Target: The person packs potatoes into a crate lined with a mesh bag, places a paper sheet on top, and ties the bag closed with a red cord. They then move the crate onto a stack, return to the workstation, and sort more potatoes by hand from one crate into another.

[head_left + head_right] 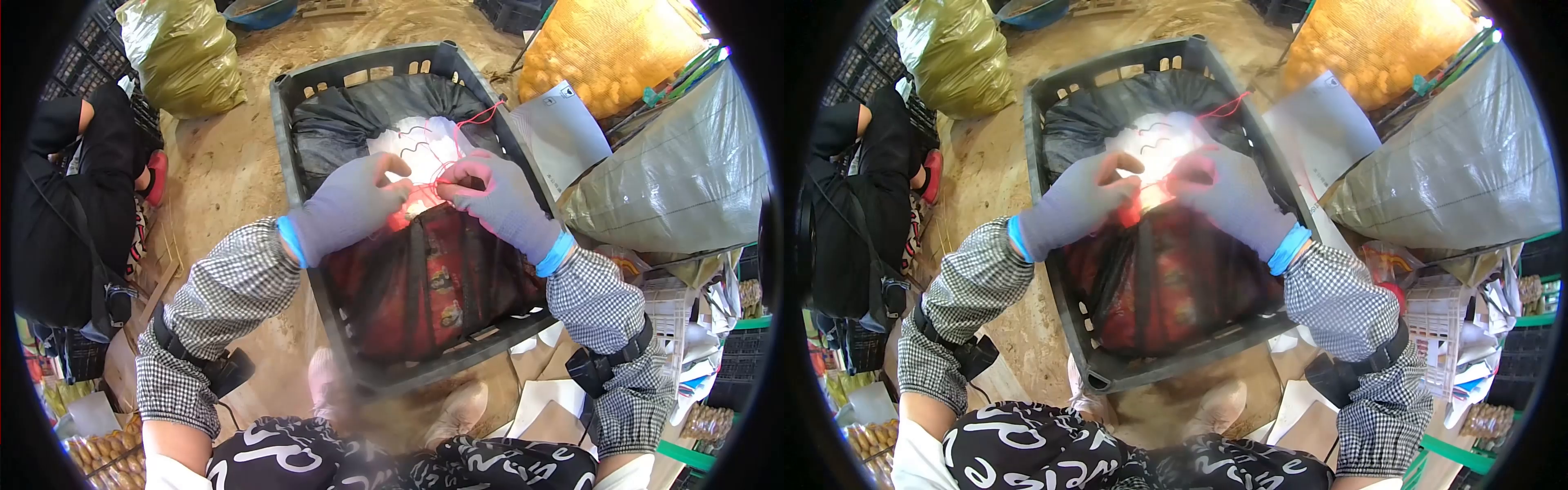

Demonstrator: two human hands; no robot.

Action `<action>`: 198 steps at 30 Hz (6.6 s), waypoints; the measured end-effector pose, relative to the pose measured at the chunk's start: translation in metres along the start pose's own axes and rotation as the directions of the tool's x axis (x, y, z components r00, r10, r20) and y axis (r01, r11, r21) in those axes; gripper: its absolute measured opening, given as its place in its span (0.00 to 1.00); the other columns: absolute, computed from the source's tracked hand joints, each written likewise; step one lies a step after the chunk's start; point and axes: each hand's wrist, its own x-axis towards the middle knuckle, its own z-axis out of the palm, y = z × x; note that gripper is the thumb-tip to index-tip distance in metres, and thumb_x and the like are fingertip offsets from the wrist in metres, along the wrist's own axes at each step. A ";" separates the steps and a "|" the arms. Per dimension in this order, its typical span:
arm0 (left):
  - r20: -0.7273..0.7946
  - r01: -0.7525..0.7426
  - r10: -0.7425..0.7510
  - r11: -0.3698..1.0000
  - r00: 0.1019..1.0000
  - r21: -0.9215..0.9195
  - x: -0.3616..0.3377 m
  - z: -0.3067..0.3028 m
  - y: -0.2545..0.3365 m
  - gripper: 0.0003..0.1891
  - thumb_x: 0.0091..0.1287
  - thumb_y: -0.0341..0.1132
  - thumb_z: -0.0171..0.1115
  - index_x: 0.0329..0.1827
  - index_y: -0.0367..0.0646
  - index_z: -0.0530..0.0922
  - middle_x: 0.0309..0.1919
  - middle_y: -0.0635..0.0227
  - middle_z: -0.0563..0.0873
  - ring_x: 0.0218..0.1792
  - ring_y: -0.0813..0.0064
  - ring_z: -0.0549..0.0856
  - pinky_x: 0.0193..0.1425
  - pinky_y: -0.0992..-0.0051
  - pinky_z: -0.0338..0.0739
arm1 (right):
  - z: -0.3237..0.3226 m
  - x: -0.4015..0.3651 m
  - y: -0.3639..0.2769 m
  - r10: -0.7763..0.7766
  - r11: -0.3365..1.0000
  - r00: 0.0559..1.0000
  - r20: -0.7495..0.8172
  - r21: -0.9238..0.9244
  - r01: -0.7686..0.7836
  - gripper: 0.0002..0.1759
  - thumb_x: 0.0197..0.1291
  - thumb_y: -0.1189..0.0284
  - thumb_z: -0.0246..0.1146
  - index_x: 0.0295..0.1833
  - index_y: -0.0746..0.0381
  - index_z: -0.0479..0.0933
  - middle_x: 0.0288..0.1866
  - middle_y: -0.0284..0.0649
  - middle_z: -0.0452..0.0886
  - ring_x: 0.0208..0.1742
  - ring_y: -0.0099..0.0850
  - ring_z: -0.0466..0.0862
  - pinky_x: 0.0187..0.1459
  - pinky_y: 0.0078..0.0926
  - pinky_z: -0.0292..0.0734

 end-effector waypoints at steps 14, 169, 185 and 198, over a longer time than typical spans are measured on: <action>0.248 0.319 0.496 -0.063 0.833 -0.946 0.005 -0.016 -0.024 0.26 0.80 0.42 0.43 0.77 0.43 0.58 0.18 0.75 0.67 0.11 0.86 0.63 0.14 0.84 0.60 | -0.033 0.012 0.052 -0.176 0.954 0.875 -0.451 -0.296 0.040 0.17 0.61 0.74 0.62 0.57 0.60 0.79 0.44 0.38 0.84 0.36 0.32 0.82 0.38 0.28 0.76; 0.922 -0.433 -0.360 0.861 -0.145 0.268 -0.515 0.483 0.958 0.08 0.61 0.34 0.61 0.27 0.40 0.77 0.20 0.72 0.77 0.17 0.77 0.76 0.22 0.75 0.68 | -0.184 -0.679 -0.918 0.045 0.721 -0.800 0.599 0.535 0.441 0.24 0.41 0.88 0.50 0.47 0.62 0.77 0.25 0.29 0.72 0.19 0.18 0.67 0.18 0.18 0.57; 0.955 -0.341 -0.282 0.893 0.087 0.295 -0.707 0.678 1.032 0.08 0.63 0.36 0.57 0.28 0.42 0.75 0.20 0.72 0.73 0.21 0.77 0.76 0.28 0.76 0.71 | -0.237 -1.128 -0.911 0.267 0.592 -0.828 0.492 0.595 0.544 0.19 0.53 0.85 0.52 0.49 0.61 0.78 0.25 0.29 0.73 0.21 0.16 0.70 0.22 0.16 0.61; 0.909 0.021 -0.308 0.949 0.282 0.315 -0.761 0.815 1.050 0.09 0.66 0.38 0.56 0.29 0.47 0.74 0.20 0.70 0.75 0.22 0.75 0.77 0.30 0.72 0.77 | -0.326 -1.460 -0.817 0.379 0.269 -0.925 0.021 0.954 0.132 0.17 0.53 0.79 0.55 0.49 0.63 0.78 0.23 0.37 0.76 0.24 0.28 0.78 0.27 0.29 0.70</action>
